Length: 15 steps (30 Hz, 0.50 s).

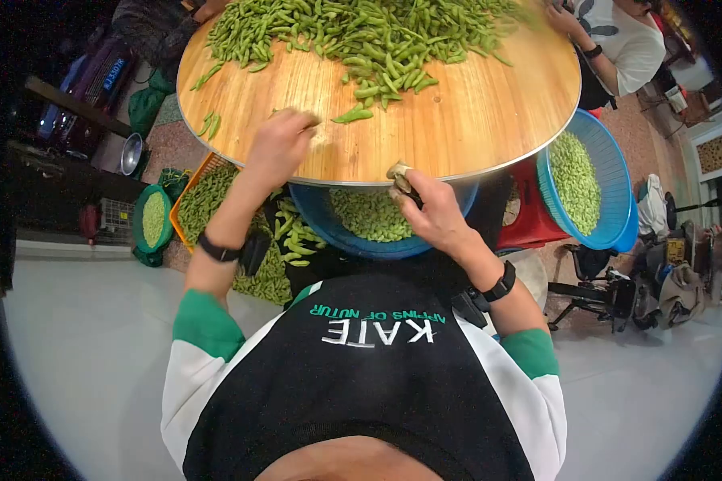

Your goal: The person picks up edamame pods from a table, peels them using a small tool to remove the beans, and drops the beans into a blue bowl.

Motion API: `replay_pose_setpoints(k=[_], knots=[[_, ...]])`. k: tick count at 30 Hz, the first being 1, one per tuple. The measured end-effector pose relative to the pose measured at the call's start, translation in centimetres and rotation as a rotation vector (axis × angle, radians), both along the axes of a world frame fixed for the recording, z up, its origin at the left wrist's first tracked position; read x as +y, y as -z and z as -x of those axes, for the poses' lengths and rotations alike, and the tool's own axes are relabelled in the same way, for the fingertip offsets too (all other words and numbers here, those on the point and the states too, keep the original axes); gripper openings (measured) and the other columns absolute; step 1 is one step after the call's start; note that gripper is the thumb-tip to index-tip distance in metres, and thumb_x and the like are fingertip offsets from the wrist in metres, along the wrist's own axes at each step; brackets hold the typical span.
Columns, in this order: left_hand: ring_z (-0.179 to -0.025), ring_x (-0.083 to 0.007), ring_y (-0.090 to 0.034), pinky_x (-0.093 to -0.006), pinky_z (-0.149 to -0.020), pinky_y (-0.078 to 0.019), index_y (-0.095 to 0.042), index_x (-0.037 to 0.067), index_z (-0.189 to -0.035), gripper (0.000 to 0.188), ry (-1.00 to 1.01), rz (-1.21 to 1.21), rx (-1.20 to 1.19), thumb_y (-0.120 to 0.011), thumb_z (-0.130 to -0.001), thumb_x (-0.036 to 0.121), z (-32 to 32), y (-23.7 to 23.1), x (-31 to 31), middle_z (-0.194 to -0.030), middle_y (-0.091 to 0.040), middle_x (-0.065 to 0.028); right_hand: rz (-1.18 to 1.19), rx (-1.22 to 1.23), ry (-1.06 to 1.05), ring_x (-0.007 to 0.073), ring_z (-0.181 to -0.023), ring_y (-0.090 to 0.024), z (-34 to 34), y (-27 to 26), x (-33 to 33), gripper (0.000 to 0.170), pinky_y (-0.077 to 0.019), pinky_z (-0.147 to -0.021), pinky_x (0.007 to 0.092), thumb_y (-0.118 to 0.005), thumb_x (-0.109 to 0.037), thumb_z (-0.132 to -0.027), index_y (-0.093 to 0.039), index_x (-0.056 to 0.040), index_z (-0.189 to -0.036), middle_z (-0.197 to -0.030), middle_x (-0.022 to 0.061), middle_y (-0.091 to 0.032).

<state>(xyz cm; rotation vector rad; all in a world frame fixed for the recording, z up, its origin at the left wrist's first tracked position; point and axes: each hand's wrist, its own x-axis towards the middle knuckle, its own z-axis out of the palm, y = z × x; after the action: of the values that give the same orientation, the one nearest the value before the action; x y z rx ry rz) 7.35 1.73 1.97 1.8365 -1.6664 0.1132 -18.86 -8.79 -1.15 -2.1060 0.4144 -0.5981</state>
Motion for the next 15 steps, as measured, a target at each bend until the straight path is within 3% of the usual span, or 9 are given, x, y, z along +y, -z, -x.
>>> replay_pose_setpoints(k=[3,4,6,7,9,12,14,15], knots=[[-0.087,-0.0335,-0.057,-0.0422,-0.074,-0.0486,-0.062,0.001,-0.088,0.012,0.071,0.073,0.001,-0.055,-0.078,0.001,1.1,2.4,-5.6,-0.086,-0.057,-0.0166,-0.187,0.005,-0.004,0.0201,-0.069,-0.059,0.2,0.5,0.0,0.031,-0.0471,-0.063,0.0311,-0.057,-0.011,-0.088,-0.055,0.0018,-0.116,-0.079,0.0121,-0.061],[-0.087,-0.0339,-0.057,-0.042,-0.074,-0.049,-0.061,0.001,-0.086,0.01,0.083,0.068,-0.096,-0.055,-0.078,0.001,1.5,2.8,-6.7,-0.089,-0.056,-0.017,-0.183,0.01,-0.007,0.0201,-0.069,-0.059,0.3,0.1,0.0,0.031,-0.0471,-0.063,0.0311,-0.057,-0.011,-0.088,-0.055,0.0018,-0.116,-0.079,0.0121,-0.061],[-0.087,-0.0343,-0.057,-0.0419,-0.073,-0.0494,-0.06,0.0,-0.084,0.009,0.1,0.059,-0.193,-0.054,-0.078,0.001,1.7,3.4,-7.2,-0.091,-0.055,-0.0174,-0.549,0.022,0.035,0.0115,-0.063,-0.056,0.6,-0.8,0.2,0.034,-0.0445,-0.056,0.0239,-0.05,-0.014,-0.093,-0.052,0.0022,-0.123,-0.081,0.0077,-0.062],[-0.089,-0.0341,-0.057,-0.0419,-0.073,-0.0499,-0.06,0.0,-0.083,0.008,0.082,0.061,-0.273,-0.054,-0.077,0.0,1.6,3.6,-7.2,-0.092,-0.054,-0.0181,-0.549,0.02,0.038,0.0115,-0.063,-0.056,0.7,-0.7,0.1,0.034,-0.0445,-0.056,0.0239,-0.05,-0.014,-0.093,-0.052,0.0022,-0.123,-0.081,0.0077,-0.062],[-0.091,-0.034,-0.056,-0.0418,-0.072,-0.0503,-0.059,-0.001,-0.082,0.008,0.077,0.066,-0.372,-0.055,-0.076,0.0,1.6,3.3,-7.1,-0.093,-0.052,-0.0187,-0.766,-0.096,0.035,0.005,-0.06,-0.051,0.5,-0.5,-0.4,0.036,-0.04,-0.049,0.0184,-0.045,-0.016,-0.097,-0.049,0.0021,-0.127,-0.082,0.0047,-0.062],[-0.084,-0.0358,-0.059,-0.0417,-0.068,-0.0507,-0.058,0.0,-0.082,0.004,0.049,0.07,-0.238,-0.055,-0.08,0.001,3.3,3.0,-5.0,-0.087,-0.056,-0.019,-0.83,-0.147,0.021,0.005,-0.059,-0.048,-0.4,-0.5,-0.5,0.038,-0.0379,-0.046,0.0176,-0.041,-0.011,-0.098,-0.043,0.0013,-0.134,-0.085,0.0053,-0.059],[-0.068,-0.0269,-0.061,-0.0354,-0.059,-0.0491,-0.057,0.0,-0.085,0.006,0.029,-0.163,0.557,-0.054,-0.087,0.005,4.8,2.3,-4.0,-0.076,-0.06,-0.013,-0.855,-0.188,0.03,0.0052,-0.059,-0.048,-1.1,-0.4,-0.3,0.038,-0.038,-0.046,0.0178,-0.041,-0.011,-0.098,-0.043,0.001,-0.134,-0.085,0.0055,-0.059],[-0.068,-0.0269,-0.061,-0.0354,-0.059,-0.0491,-0.057,0.0,-0.085,0.006,0.035,-0.173,0.556,-0.054,-0.087,0.005,5.6,2.2,-3.5,-0.076,-0.06,-0.013,-0.901,-0.214,0.009,0.0056,-0.058,-0.048,-1.4,-0.2,-0.3,0.037,-0.0377,-0.045,0.0182,-0.042,-0.013,-0.098,-0.045,0.0009,-0.132,-0.084,0.0048,-0.059]])
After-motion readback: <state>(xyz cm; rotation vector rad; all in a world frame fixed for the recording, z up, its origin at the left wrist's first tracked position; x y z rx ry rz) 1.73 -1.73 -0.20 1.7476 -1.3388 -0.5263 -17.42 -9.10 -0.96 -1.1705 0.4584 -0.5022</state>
